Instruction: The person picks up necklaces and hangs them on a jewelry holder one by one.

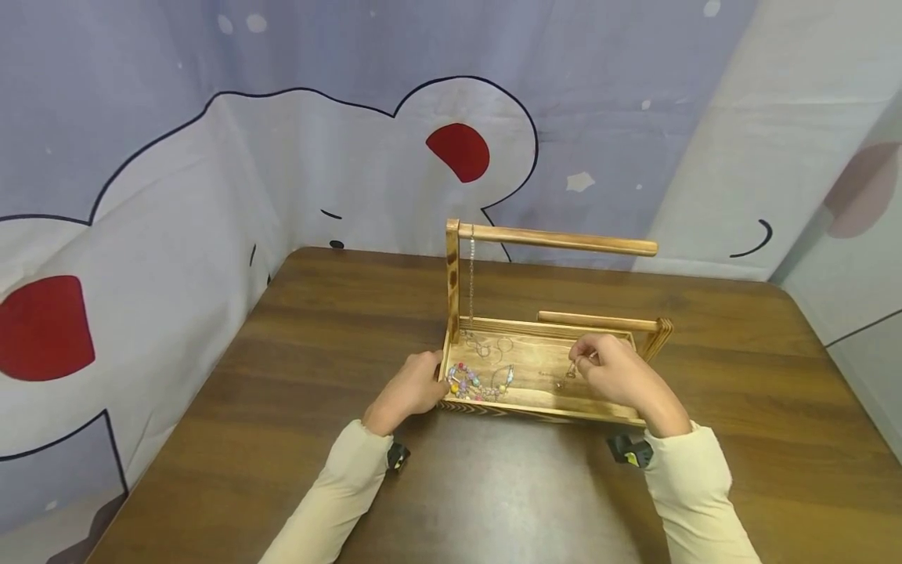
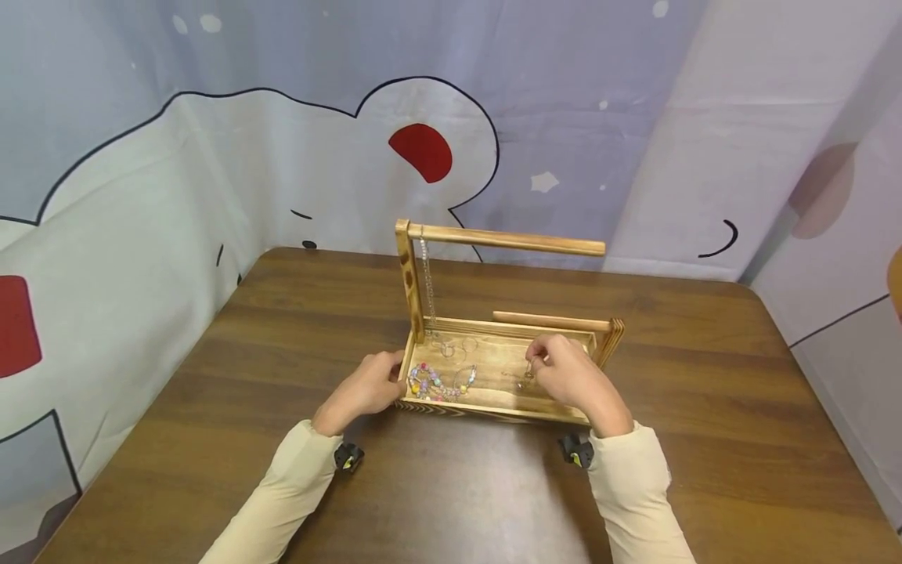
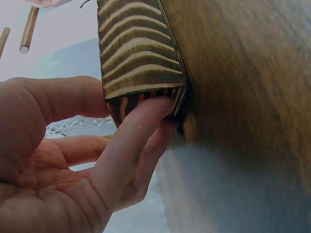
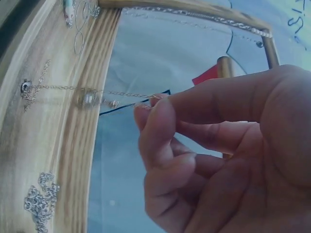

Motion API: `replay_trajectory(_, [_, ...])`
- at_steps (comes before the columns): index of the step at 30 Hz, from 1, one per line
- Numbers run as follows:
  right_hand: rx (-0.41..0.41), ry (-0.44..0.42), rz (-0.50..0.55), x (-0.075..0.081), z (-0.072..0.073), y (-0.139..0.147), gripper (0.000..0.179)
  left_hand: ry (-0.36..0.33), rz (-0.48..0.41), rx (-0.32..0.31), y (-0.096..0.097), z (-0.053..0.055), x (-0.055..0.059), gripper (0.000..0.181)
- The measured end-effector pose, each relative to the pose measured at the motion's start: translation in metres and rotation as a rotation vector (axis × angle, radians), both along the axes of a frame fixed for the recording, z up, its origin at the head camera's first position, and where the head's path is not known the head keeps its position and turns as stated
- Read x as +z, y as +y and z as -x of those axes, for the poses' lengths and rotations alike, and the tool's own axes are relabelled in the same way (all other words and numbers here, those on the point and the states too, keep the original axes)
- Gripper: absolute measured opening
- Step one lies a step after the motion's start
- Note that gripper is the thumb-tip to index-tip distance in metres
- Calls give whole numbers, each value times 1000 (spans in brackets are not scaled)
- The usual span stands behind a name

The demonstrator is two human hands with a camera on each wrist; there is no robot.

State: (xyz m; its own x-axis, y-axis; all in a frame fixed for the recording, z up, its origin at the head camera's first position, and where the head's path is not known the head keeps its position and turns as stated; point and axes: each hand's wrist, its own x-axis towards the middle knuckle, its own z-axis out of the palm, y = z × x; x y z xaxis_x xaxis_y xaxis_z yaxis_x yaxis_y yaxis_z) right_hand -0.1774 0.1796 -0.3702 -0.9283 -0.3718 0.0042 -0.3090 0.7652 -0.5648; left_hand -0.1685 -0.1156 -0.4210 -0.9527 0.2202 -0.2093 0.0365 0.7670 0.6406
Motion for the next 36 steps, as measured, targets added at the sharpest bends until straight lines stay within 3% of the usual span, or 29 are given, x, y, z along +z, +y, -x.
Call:
replay_trajectory(7, [0,13,53,7,-7,-5,13,19,6,-6,0,-1,-1,49])
replay_trajectory(15, [2,152,89,18,-13,-11,12,13,-8,-15,0,-1,-2,48])
replay_trajectory(36, [-77,431,318,59,2,-42,9,29,-69,-18,-1,-4,-3,46])
